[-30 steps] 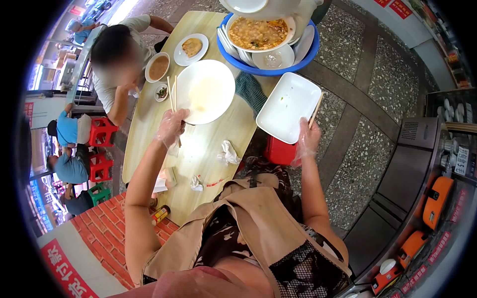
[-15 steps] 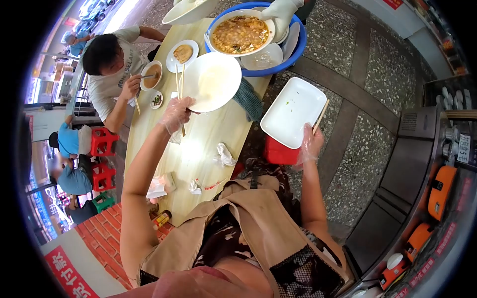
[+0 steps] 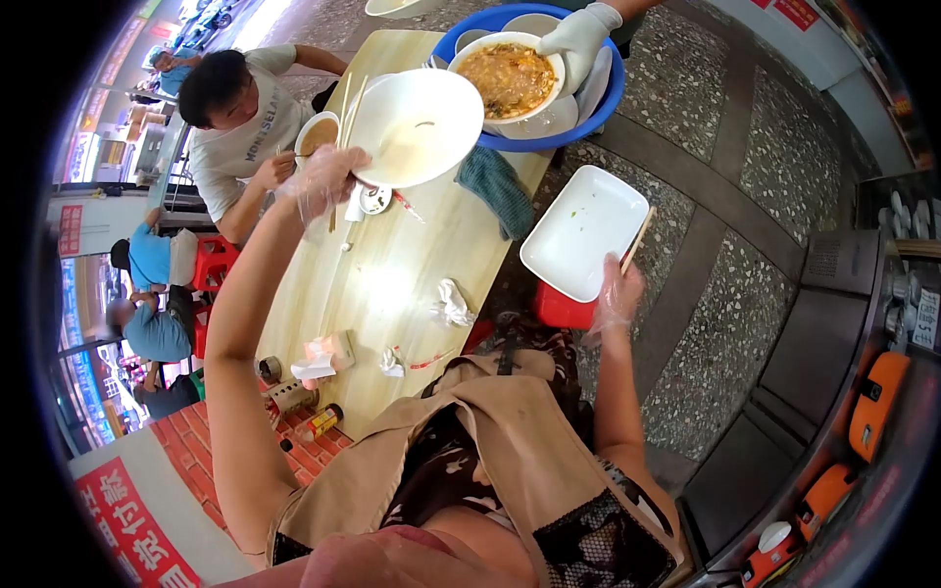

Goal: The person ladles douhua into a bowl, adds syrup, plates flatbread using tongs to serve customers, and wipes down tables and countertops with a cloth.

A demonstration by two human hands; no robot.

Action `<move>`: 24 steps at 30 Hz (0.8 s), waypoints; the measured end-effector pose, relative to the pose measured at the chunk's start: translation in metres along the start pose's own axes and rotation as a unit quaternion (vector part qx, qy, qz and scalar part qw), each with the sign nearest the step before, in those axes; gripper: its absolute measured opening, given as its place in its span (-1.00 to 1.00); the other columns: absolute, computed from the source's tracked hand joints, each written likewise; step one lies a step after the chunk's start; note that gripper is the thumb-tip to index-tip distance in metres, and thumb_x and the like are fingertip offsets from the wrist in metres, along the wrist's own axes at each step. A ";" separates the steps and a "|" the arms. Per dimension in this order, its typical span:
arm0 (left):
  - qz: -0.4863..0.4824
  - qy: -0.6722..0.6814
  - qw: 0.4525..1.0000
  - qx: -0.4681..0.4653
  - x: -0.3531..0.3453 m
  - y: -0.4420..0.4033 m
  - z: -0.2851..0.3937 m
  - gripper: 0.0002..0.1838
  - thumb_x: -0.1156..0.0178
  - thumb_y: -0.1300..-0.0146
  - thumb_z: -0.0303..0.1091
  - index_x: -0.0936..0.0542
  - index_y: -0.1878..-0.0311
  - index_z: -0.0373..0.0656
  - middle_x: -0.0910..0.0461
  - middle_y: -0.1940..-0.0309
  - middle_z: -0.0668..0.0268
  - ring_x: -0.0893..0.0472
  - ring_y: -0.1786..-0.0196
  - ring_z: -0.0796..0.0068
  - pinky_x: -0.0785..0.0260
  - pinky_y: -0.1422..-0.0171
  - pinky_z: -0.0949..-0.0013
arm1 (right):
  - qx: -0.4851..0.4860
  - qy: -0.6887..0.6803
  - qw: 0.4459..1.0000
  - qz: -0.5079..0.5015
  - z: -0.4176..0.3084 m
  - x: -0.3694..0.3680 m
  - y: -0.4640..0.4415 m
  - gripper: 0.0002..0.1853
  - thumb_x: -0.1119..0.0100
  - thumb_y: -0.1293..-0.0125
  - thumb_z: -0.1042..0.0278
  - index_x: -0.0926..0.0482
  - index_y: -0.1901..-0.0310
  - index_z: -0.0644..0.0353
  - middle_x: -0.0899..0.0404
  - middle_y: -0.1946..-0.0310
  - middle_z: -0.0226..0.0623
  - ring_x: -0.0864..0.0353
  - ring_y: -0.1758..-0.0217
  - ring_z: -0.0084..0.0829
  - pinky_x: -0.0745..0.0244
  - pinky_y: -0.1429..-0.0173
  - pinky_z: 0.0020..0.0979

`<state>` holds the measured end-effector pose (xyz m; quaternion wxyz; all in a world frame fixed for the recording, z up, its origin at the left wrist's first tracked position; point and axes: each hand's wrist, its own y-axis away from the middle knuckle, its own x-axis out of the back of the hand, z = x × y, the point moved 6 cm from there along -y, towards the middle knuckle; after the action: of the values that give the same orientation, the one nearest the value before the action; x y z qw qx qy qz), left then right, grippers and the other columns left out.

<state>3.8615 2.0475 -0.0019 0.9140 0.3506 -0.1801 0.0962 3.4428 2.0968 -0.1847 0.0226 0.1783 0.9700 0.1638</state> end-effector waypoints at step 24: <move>0.292 -0.572 0.703 -0.305 -0.014 -0.019 0.175 -0.75 -0.03 -0.14 -0.26 -0.60 0.29 -0.20 -0.61 0.34 0.08 -0.59 0.21 0.05 -0.43 0.13 0.14 | -0.001 0.037 0.998 -0.055 -0.011 -0.015 -0.011 -0.71 -0.08 -0.25 0.34 -0.52 0.16 0.45 -0.55 0.33 -0.31 -0.45 0.30 -0.57 -0.37 0.18 -0.49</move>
<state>3.8089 1.9143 0.1015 0.6180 -0.0297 -0.7816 0.0792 3.4514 2.0782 -0.1781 -0.0042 0.1180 0.9784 0.1698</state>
